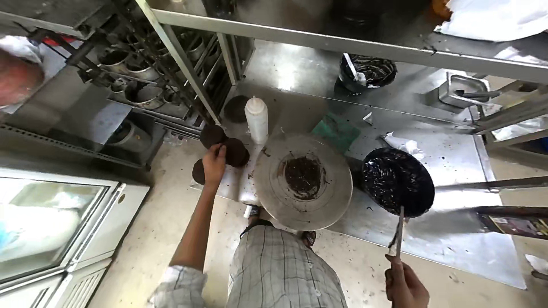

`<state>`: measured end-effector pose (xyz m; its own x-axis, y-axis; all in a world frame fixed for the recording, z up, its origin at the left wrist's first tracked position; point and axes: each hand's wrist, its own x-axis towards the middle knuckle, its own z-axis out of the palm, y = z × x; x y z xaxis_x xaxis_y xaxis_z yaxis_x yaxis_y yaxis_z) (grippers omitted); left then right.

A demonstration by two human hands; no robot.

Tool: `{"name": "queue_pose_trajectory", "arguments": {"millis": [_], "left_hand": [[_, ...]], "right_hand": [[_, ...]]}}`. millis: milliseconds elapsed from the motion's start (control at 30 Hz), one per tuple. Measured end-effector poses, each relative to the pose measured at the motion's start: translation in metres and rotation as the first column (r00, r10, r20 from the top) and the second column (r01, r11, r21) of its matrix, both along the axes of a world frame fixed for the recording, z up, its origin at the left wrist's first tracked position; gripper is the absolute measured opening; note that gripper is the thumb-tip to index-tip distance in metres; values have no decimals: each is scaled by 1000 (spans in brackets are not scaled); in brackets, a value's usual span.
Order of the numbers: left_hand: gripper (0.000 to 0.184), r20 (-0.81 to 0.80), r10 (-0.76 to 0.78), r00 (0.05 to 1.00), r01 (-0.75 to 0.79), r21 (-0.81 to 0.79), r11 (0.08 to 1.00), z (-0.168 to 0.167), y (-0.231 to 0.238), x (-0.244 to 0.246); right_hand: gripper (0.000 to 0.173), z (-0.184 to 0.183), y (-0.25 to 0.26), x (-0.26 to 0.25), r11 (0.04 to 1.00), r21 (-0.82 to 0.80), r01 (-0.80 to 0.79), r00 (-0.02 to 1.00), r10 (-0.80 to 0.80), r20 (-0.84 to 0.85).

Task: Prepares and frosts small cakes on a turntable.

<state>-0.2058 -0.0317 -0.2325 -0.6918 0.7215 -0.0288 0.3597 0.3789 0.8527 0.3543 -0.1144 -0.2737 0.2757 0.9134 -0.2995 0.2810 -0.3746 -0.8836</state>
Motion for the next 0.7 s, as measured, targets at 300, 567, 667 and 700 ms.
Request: {"name": "queue_pose_trajectory", "arguments": {"millis": [300,567,667,700], "left_hand": [[22,678,-334,655,194,277,941,127,21,109],[28,572,-344,745,309,161,937,103,58,145],[28,501,-358,788,342,127,931,88,57,151],[28,472,-363,804,349,120,929,83,57,153]], "right_hand": [[54,144,140,-171,821,279,-498,801,559,-213],[21,138,175,-212,871,190,-452,833,489,-260],[19,127,157,-207,889,141,-435,856,457,-241],[20,123,154,-206,895,124,-428,862,445,-244]]}}
